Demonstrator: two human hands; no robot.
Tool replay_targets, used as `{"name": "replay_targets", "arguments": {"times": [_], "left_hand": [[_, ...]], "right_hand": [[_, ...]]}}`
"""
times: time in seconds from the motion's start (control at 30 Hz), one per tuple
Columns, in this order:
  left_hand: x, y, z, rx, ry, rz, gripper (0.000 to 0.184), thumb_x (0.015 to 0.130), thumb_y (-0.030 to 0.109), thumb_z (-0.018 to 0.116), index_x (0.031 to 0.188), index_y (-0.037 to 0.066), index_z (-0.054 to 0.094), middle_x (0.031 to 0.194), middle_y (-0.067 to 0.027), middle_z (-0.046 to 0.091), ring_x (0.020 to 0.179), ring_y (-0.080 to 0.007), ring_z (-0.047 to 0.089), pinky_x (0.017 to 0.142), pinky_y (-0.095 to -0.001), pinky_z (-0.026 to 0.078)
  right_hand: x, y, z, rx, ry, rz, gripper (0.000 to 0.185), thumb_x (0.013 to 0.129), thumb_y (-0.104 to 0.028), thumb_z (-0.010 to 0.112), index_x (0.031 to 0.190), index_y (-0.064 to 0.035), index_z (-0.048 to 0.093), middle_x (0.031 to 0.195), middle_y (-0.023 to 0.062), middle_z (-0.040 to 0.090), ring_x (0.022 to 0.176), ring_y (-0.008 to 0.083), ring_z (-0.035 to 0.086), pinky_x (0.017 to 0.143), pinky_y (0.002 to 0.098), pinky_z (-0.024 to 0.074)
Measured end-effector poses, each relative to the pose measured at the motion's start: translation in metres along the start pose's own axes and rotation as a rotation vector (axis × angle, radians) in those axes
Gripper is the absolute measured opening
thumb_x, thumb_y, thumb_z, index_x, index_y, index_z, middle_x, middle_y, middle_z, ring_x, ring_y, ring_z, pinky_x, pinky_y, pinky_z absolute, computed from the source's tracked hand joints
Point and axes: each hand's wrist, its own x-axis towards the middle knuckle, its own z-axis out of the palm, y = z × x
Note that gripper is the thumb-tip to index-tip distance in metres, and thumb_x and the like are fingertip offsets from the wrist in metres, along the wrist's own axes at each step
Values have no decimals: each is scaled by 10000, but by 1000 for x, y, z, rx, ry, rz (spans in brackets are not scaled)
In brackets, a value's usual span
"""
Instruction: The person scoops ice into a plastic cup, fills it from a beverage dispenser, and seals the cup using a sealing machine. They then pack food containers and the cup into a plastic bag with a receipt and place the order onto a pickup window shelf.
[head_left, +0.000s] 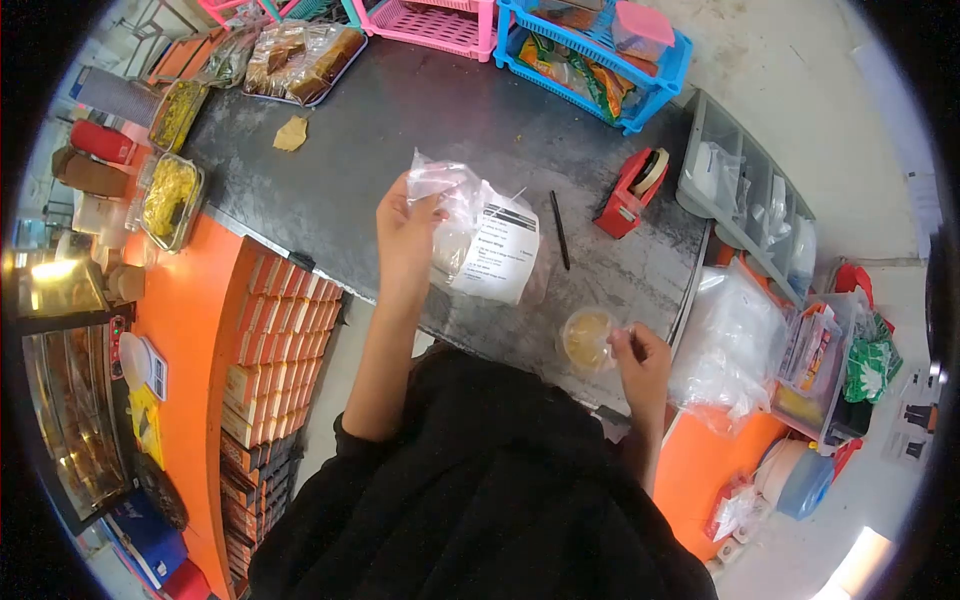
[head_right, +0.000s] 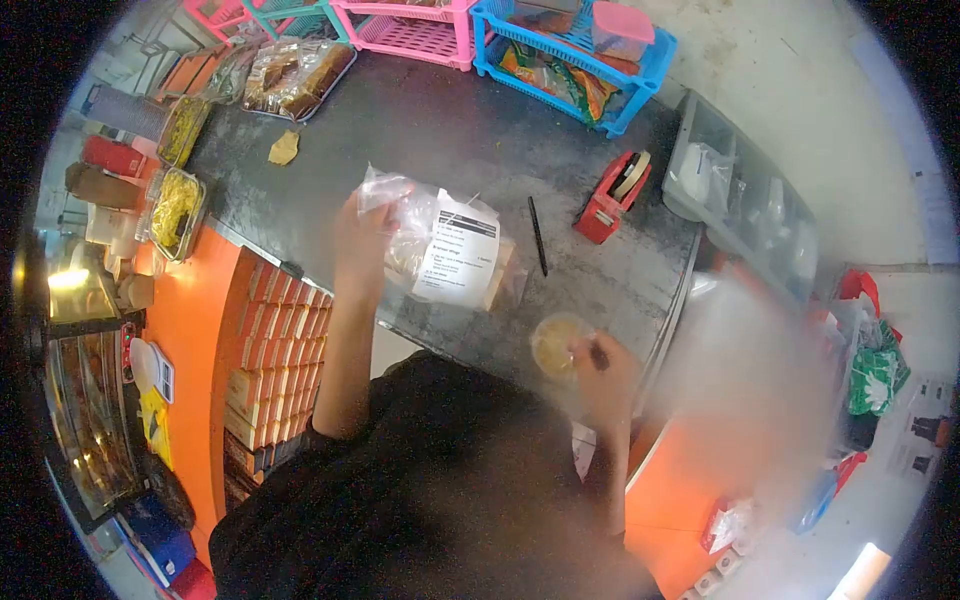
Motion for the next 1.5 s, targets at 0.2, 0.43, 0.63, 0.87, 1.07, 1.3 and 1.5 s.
{"name": "replay_targets", "arguments": {"times": [0.2,0.43,0.63,0.87,1.07,1.3,1.5], "left_hand": [[-16,6,-8,256,48,39,248,822,4,513,1069,1,536,848,-18,579,836,-70,539,699,-202,415],[-11,-23,-26,-562,-80,-171,301,917,101,476,1192,-14,439,956,-64,579,852,-119,556,787,-242,467],[-20,4,-24,-363,-73,-316,318,912,99,478,1205,-3,411,973,-66,588,812,-92,546,731,-238,473],[-4,4,-13,383,80,25,203,907,239,523,868,40,516,679,-25,542,479,-52,459,432,-209,368],[8,11,-21,153,-21,-216,437,945,402,386,972,-1,555,772,-41,574,619,-94,532,536,-240,425],[-19,10,-3,-233,14,-198,403,944,293,426,1204,-15,441,1034,-77,543,882,-155,548,837,-276,432],[-5,45,2,500,-173,-63,209,873,124,509,1051,14,509,827,-7,544,737,-91,491,634,-230,395]], "right_hand": [[6,-22,1,31,235,-204,170,829,-155,591,737,-17,632,659,45,583,661,123,551,664,255,414],[79,-101,0,282,104,-464,202,886,-190,550,912,4,601,646,27,577,548,53,468,526,188,374],[124,-147,28,423,-438,-506,202,838,-33,492,999,4,609,762,44,618,595,57,502,516,204,401],[142,-145,78,-175,-489,-1152,280,763,-23,521,1021,-41,626,935,122,642,781,244,627,710,313,494],[137,-141,107,-210,-465,-1118,223,765,-230,624,885,-44,655,928,101,646,888,266,604,773,361,473],[124,-130,108,-112,-442,-1034,256,766,-238,591,929,-41,598,954,91,599,902,257,577,751,384,475],[101,-138,66,16,-344,-959,260,752,-180,606,969,-42,571,902,83,562,866,237,577,679,379,489]]}}
